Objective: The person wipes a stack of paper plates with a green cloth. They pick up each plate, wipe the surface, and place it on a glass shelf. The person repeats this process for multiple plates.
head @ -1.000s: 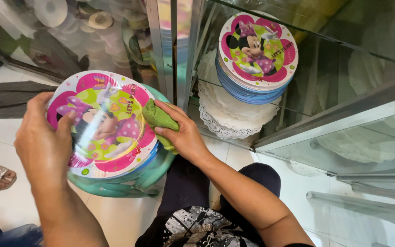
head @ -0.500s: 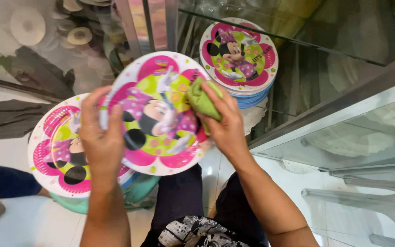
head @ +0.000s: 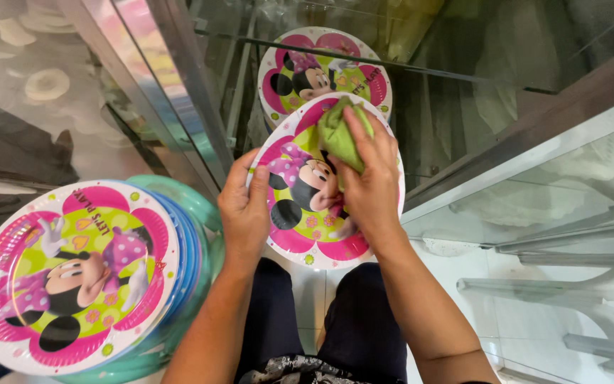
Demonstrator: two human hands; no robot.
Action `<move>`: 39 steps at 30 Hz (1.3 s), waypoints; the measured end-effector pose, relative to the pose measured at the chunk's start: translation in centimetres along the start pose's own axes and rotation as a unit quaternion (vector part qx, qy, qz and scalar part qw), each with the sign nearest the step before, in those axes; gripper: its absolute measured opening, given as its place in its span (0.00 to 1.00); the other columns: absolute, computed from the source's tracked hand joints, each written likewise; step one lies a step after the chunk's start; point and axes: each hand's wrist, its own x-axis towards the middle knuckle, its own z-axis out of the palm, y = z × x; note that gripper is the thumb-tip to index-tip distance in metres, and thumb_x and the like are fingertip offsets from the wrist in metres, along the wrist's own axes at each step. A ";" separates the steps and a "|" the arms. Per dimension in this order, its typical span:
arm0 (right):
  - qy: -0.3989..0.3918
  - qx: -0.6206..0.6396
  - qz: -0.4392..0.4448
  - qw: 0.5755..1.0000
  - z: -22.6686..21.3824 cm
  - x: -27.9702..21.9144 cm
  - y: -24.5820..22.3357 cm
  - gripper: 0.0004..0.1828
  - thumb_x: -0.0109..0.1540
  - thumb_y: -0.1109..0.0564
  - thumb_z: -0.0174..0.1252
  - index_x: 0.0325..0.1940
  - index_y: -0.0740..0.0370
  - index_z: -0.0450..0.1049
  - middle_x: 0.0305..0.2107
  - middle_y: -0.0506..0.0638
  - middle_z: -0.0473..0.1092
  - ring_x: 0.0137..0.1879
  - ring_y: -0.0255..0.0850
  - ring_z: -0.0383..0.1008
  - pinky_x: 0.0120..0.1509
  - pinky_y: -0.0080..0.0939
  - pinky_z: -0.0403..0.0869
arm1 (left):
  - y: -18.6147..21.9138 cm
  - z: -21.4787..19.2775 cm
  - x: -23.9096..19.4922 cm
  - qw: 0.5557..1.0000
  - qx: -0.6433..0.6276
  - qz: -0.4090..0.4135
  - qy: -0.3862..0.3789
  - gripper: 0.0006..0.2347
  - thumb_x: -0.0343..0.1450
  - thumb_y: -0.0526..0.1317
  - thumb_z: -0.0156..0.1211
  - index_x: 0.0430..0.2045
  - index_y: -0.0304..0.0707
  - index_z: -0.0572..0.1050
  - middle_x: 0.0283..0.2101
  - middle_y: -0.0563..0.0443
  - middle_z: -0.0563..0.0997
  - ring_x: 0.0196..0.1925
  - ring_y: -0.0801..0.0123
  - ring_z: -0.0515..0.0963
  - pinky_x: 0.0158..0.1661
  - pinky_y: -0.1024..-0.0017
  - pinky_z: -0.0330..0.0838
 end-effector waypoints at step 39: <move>-0.232 -0.026 -0.143 0.962 2.3 -1.2 0.1 0.30 0.58 0.62 0.61 0.63 0.41 0.73 0.65 0.46 0.66 0.64 0.53 0.65 0.64 0.48 0.62 | -3.6 1.9 3.4 0.995 -0.038 -0.038 0.082 0.10 0.79 0.39 0.47 0.43 0.35 0.77 0.35 0.47 0.78 0.40 0.71 0.72 0.51 0.65 0.70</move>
